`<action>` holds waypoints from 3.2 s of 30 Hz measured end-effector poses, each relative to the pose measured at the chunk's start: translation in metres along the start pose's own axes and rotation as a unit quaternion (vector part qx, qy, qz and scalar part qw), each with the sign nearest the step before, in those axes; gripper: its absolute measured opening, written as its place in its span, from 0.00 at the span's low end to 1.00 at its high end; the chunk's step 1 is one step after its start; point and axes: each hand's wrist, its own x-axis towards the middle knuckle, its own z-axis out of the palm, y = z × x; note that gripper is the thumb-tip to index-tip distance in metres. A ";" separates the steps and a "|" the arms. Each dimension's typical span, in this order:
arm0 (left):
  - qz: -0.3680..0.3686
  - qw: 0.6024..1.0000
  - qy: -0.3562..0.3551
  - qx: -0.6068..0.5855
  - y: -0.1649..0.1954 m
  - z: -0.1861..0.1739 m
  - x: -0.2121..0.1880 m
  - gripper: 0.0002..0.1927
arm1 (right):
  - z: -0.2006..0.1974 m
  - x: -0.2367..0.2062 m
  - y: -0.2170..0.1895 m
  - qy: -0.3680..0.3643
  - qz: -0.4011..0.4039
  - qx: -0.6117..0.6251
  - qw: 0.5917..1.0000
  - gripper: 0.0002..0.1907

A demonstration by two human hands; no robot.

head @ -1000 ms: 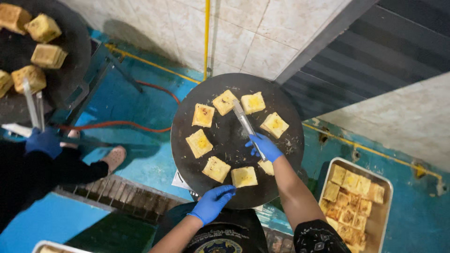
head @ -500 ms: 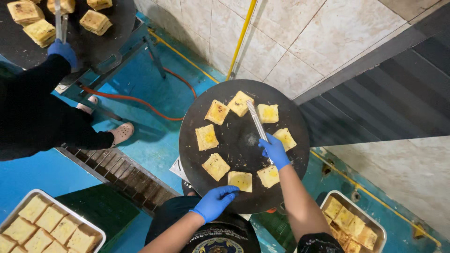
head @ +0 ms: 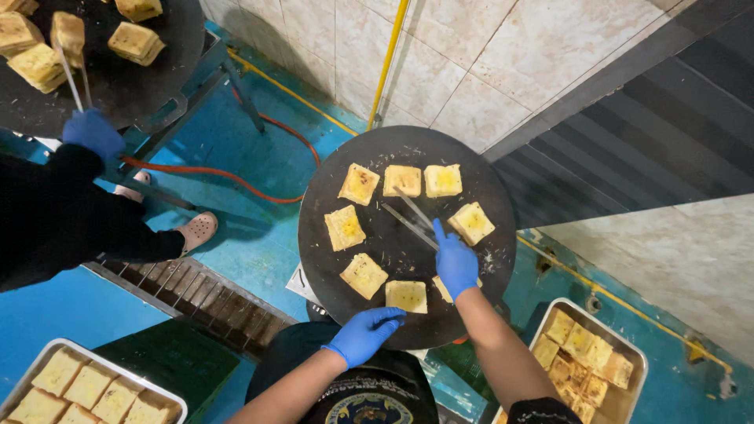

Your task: The person uses a blowtorch to char the tops of tofu cubes arranged on a round griddle, then uses tongs to flip and rearrange the cubes and transfer finished pieces into metal trays of cooked tofu. The person repeats the torching and transferring cycle across the griddle.

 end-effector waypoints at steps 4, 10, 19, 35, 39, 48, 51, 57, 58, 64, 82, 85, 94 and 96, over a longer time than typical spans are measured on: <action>-0.002 1.000 -0.003 0.029 0.005 -0.016 -0.004 0.17 | 0.018 -0.032 0.001 0.020 0.058 0.223 0.973 0.41; -0.013 0.999 -0.017 0.025 0.007 -0.034 -0.009 0.17 | 0.055 -0.024 -0.015 -0.148 0.278 0.710 0.629 0.29; -0.009 1.000 -0.023 0.020 0.007 -0.039 -0.005 0.17 | 0.049 0.004 -0.034 -0.107 0.266 0.724 0.627 0.24; -0.019 0.999 0.046 0.022 -0.004 -0.032 -0.001 0.17 | 0.004 0.091 0.008 -0.382 0.149 0.597 0.690 0.25; 0.004 0.997 0.074 0.002 -0.006 -0.040 -0.001 0.16 | 0.006 0.110 0.010 -0.427 0.104 0.585 0.682 0.26; -0.020 0.996 0.084 -0.014 -0.002 -0.042 -0.001 0.17 | 0.040 0.109 -0.006 -0.291 0.090 0.559 0.772 0.22; -0.009 0.997 0.074 0.012 -0.001 -0.043 -0.003 0.17 | 0.026 0.104 0.001 -0.028 -0.145 0.435 0.888 0.24; -0.010 0.997 0.066 0.025 -0.001 -0.033 -0.003 0.17 | -0.016 0.081 -0.009 0.066 -0.186 -0.109 0.974 0.37; -0.010 0.998 0.063 0.027 -0.002 -0.031 -0.004 0.16 | -0.021 0.074 -0.012 0.068 -0.179 -0.123 0.974 0.39; 0.006 0.999 0.050 -0.003 -0.006 -0.027 -0.008 0.17 | -0.032 0.048 -0.024 0.091 -0.171 -0.142 0.971 0.43; 0.010 0.996 0.092 0.008 -0.024 -0.008 -0.021 0.18 | 0.052 0.025 -0.012 -0.310 0.173 0.632 0.689 0.21; 0.027 0.990 0.139 0.011 -0.031 -0.024 -0.014 0.18 | 0.030 0.020 0.008 -0.304 0.155 0.597 0.726 0.21; -0.022 0.921 0.373 0.108 -0.059 -0.129 0.073 0.25 | -0.013 0.070 0.032 -0.443 0.029 0.420 0.791 0.20; -0.025 0.911 0.394 0.116 -0.054 -0.146 0.099 0.27 | -0.020 0.097 0.029 -0.443 0.001 0.388 0.808 0.20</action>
